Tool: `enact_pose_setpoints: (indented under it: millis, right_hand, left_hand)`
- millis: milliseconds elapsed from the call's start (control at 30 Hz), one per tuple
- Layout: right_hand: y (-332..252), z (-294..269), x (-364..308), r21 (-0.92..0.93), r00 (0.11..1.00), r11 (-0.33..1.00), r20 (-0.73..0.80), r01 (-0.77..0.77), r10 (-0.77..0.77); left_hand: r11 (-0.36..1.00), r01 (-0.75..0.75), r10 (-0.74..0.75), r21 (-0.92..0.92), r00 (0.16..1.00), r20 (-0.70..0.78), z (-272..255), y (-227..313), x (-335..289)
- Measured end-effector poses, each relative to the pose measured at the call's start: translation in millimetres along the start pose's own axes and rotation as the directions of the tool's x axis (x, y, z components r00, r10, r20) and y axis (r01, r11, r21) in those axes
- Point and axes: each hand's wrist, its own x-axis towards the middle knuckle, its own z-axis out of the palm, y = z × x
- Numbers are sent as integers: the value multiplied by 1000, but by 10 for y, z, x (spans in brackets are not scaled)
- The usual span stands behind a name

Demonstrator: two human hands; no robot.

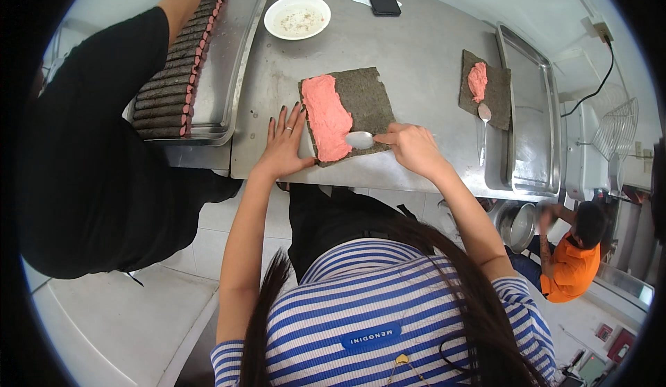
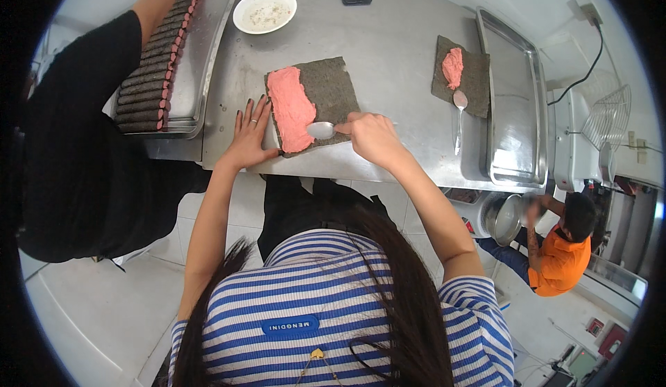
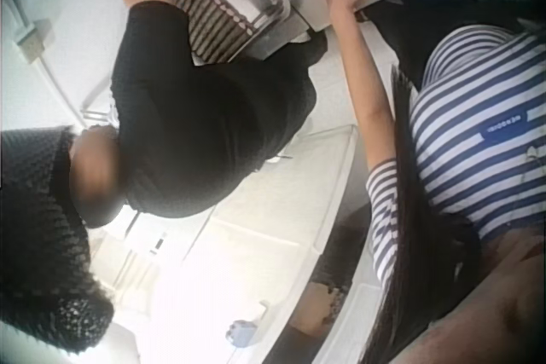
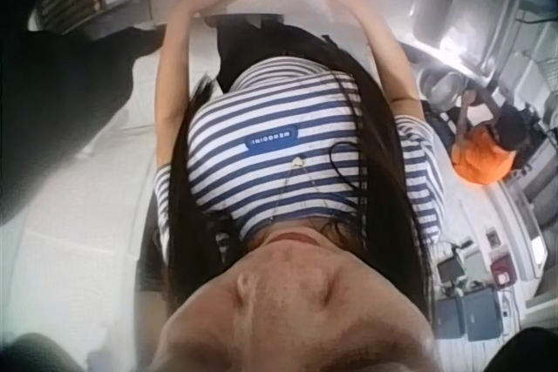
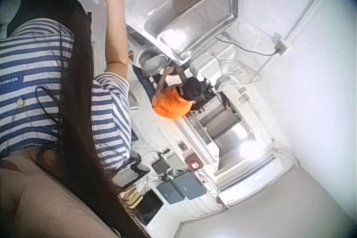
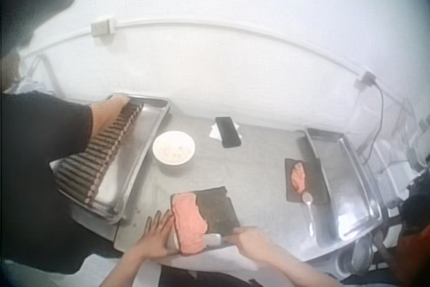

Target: The person spreads a pink paste onto a sheet of nori using a spoon, then rolls the nori into a cylindrical shape. The person repeats this process multiple times, placing the finished rolls onto a metal tray.

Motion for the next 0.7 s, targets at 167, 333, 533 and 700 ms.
enact_pose_setpoints:
  millis: [167, 333, 533, 700]
  right_hand:
    - [-208, 227, 115, -96, 1000, 995, -24, -3, 1]
    - [-340, 320, 18, -195, 997, 978, -28, 71, -78]
    - [-239, 198, -160, -210, 989, 967, -2, 145, -149]
    - [-151, 195, -237, -252, 971, 944, -52, 212, -232]
  left_hand:
    - [1000, 5, -5, 0, 1000, 22, -35, 21, 1]
    - [1000, -12, 12, -14, 1000, -10, -9, 5, -2]
    - [1000, 8, -7, -22, 1000, 27, -44, 25, -7]
    - [1000, -3, 3, -27, 1000, 17, -32, 33, -7]
